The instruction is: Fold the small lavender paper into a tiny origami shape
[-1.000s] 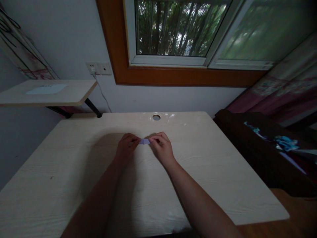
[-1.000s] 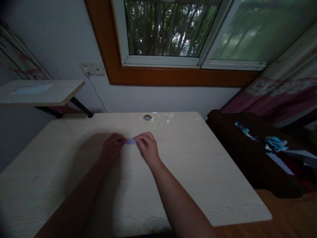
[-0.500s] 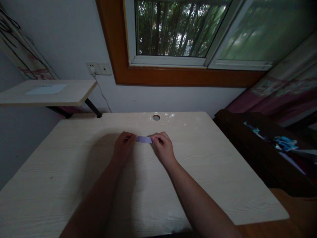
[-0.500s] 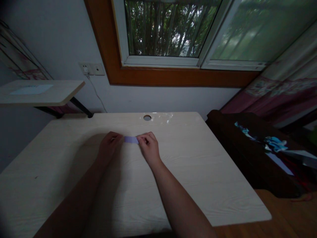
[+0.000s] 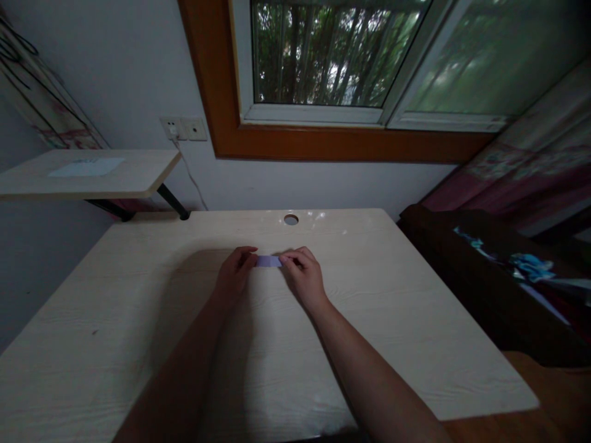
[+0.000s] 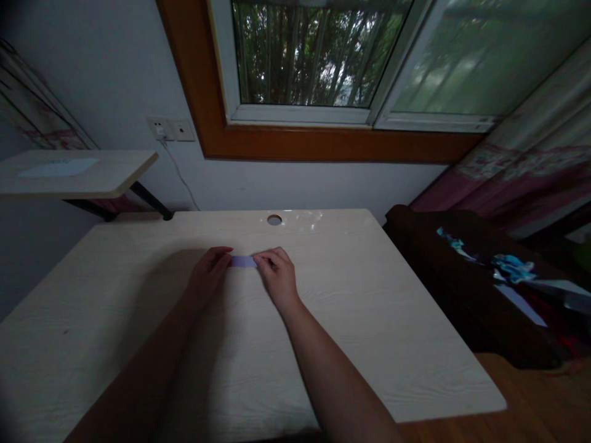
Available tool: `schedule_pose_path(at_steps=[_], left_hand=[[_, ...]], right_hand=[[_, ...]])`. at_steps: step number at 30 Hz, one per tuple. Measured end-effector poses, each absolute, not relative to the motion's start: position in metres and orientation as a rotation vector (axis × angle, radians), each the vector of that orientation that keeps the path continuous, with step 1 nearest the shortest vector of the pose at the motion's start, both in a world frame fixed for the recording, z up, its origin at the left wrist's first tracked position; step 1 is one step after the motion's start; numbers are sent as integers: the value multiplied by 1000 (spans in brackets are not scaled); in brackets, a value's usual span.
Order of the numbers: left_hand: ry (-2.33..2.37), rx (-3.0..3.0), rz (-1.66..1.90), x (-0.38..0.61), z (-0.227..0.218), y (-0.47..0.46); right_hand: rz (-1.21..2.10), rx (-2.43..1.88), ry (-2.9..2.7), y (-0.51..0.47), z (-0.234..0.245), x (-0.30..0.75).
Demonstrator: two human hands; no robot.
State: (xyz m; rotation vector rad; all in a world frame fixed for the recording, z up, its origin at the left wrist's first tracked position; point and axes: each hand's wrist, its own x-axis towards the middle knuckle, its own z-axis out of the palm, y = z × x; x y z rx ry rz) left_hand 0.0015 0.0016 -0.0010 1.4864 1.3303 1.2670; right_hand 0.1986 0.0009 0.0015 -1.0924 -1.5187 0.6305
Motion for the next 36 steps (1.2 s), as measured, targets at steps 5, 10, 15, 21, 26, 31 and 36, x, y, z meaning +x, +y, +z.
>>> schedule_pose_path(at_steps=[5, 10, 15, 21, 26, 31, 36], left_hand=[[1326, 1501, 1255, 2, 2, 0], [1323, 1493, 1238, 3, 7, -2], [1351, 1507, 1239, 3, 10, -4], [1381, 1548, 1221, 1, 7, 0], [1363, 1530, 1213, 0, -1, 3], [1356, 1502, 1228, -1, -5, 4], [1349, 1446, 1225, -1, -3, 4]], right_hand=[[637, -1083, -1528, 1, 3, 198], [643, -1095, -1532, 0, 4, 198], [659, -1087, -1551, 0, 4, 198], [687, -1027, -1583, 0, 2, 196], [709, -970, -1611, 0, 2, 196], [721, -976, -1604, 0, 1, 197], [761, -957, -1537, 1, -3, 196]])
